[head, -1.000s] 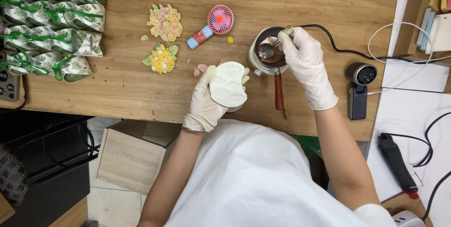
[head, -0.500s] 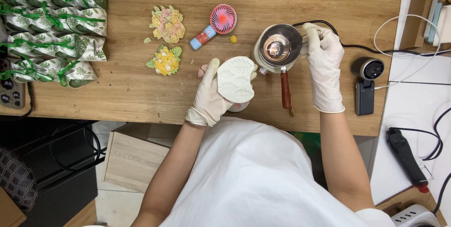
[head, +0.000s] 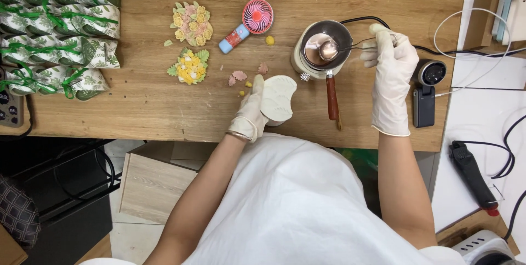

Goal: The recorder is decorating a wax paw-print shaped item using liquid wax and a needle tool.

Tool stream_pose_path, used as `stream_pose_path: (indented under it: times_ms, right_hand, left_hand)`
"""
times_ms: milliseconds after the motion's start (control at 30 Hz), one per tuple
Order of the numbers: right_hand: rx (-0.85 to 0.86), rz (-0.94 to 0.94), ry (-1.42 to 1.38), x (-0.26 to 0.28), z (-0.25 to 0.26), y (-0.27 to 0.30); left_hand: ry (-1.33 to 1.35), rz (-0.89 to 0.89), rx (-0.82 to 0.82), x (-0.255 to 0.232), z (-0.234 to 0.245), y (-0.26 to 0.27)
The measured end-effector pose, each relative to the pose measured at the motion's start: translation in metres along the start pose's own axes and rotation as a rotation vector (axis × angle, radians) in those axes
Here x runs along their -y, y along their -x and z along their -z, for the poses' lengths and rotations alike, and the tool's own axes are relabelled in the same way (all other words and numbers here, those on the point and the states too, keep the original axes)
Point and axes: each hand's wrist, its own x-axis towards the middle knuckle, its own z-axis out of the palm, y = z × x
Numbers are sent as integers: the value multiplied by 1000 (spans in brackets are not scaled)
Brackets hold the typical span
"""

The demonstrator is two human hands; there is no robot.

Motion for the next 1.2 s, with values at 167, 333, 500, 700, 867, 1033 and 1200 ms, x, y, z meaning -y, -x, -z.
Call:
stream_pose_path:
  times_ms: [167,333,500,700,867,1033,1200]
  right_hand:
    - [23,-17,-18,2,2,6]
    - [6,-15,-31,16,7,12]
    - [-23,29,-19,37,22,18]
    - [-96,41,-64,42,62,19]
    - [-157,49,-110,42,92,18]
    - [-210,27,-132,25,121,22]
    - [-234,-15,-177,-8,146,33]
  left_hand:
    - [-129,101,-6,49,24,-32]
    - [-576,86,48,88,26,-74]
    - [-1234,-3,102,137,24,-110]
    - [-439,287,27,209,-4,-155]
    - [-463,155,345,188,-77,-116]
    - [-651,12,337,203,-91,-135]
    - [-1106,-442,189,179,-109,-109]
